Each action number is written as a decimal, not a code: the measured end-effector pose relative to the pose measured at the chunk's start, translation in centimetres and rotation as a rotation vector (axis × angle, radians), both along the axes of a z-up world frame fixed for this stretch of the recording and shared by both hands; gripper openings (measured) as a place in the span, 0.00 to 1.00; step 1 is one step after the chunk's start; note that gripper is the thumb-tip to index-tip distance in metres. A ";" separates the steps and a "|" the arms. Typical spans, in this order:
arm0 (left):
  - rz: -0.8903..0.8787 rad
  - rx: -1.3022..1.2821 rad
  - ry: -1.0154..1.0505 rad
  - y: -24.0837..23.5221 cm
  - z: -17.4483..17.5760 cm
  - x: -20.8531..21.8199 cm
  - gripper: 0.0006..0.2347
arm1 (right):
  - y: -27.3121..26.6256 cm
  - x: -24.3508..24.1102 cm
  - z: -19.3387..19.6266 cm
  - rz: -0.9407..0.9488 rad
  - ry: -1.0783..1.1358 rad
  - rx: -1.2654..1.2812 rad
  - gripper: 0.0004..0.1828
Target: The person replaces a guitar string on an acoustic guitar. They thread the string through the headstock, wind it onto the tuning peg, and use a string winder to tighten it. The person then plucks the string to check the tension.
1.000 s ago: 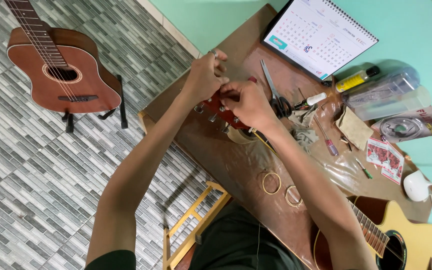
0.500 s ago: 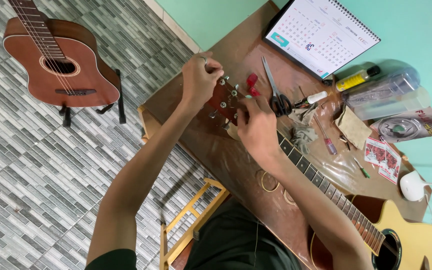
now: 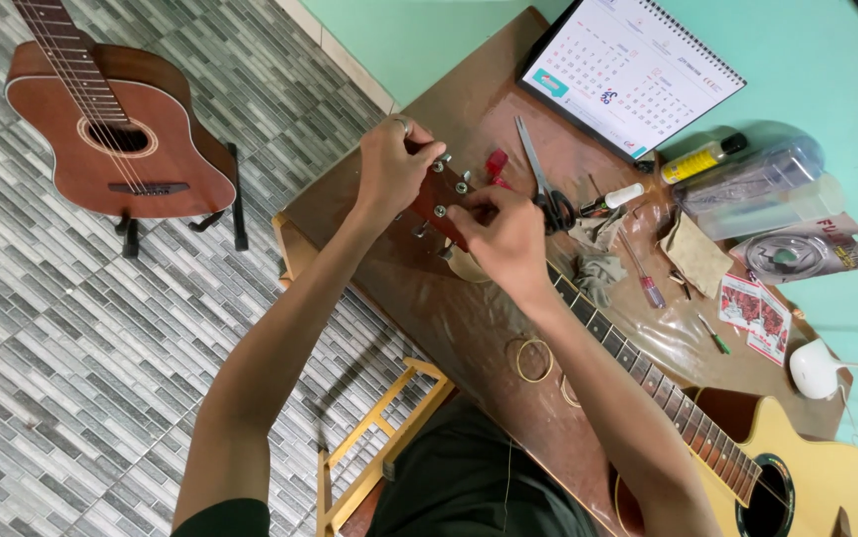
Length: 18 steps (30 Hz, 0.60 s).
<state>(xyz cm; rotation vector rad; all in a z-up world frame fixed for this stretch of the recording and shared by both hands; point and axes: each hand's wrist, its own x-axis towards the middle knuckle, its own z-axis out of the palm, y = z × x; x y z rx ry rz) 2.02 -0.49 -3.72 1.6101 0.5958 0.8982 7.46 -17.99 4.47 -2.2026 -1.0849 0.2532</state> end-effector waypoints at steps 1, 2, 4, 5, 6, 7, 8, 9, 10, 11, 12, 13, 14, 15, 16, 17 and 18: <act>-0.003 0.004 -0.002 -0.1 0.1 0.0 0.07 | 0.3 0.2 -0.3 -0.003 -0.002 0.004 0.10; -0.014 0.020 0.016 -0.1 0.2 -0.1 0.07 | 0.8 0.4 -0.6 -0.007 0.047 -0.023 0.09; -0.023 0.039 0.029 -0.1 0.3 -0.3 0.07 | 1.3 0.7 -1.2 -0.010 0.091 -0.049 0.08; -0.028 0.050 0.047 0.0 0.3 -0.4 0.07 | 1.4 0.7 -1.5 0.027 0.064 -0.054 0.08; -0.030 0.059 0.064 0.0 0.3 -0.4 0.06 | 1.4 0.8 -1.8 0.064 0.036 -0.060 0.09; -0.027 0.060 0.059 -0.1 0.0 -0.1 0.06 | 1.3 0.5 -1.4 0.066 0.031 -0.059 0.09; -0.004 0.104 0.055 -0.1 -0.4 0.1 0.06 | 1.3 0.1 -1.0 0.112 -0.063 -0.111 0.09; 0.020 0.148 0.051 -0.1 -0.7 0.4 0.07 | 1.2 -0.2 -0.6 0.158 -0.157 -0.162 0.10; 0.023 0.145 0.053 -0.1 -0.9 0.4 0.07 | 1.1 -1.2 0.4 0.162 -0.156 -0.165 0.10; 0.017 0.133 0.061 0.0 -1.0 0.5 0.06 | 1.0 -2.1 1.4 0.187 -0.249 -0.222 0.11; 0.008 0.126 0.067 0.1 -0.9 0.7 0.06 | 1.0 -3.0 2.5 0.209 -0.345 -0.275 0.13; 0.009 0.127 0.067 0.0 -1.1 0.8 0.06 | 1.1 -2.4 2.2 0.210 -0.346 -0.274 0.13; 0.008 0.116 0.079 0.0 -1.2 1.0 0.06 | 1.3 -1.8 2.0 0.207 -0.400 -0.449 0.14; 0.008 0.106 0.092 0.0 -1.3 1.1 0.05 | 1.6 -1.2 1.7 0.202 -0.455 -0.624 0.16; 0.010 0.105 0.092 -0.1 -1.3 1.2 0.05 | 1.9 -0.6 1.7 0.205 -0.456 -0.624 0.16; 0.023 0.120 0.103 -0.1 -1.4 1.3 0.05 | 2.2 0.1 1.6 0.185 -0.459 -0.640 0.15; 0.029 0.135 0.115 -0.4 -1.6 1.7 0.05 | 2.3 0.8 1.6 0.159 -0.459 -0.657 0.15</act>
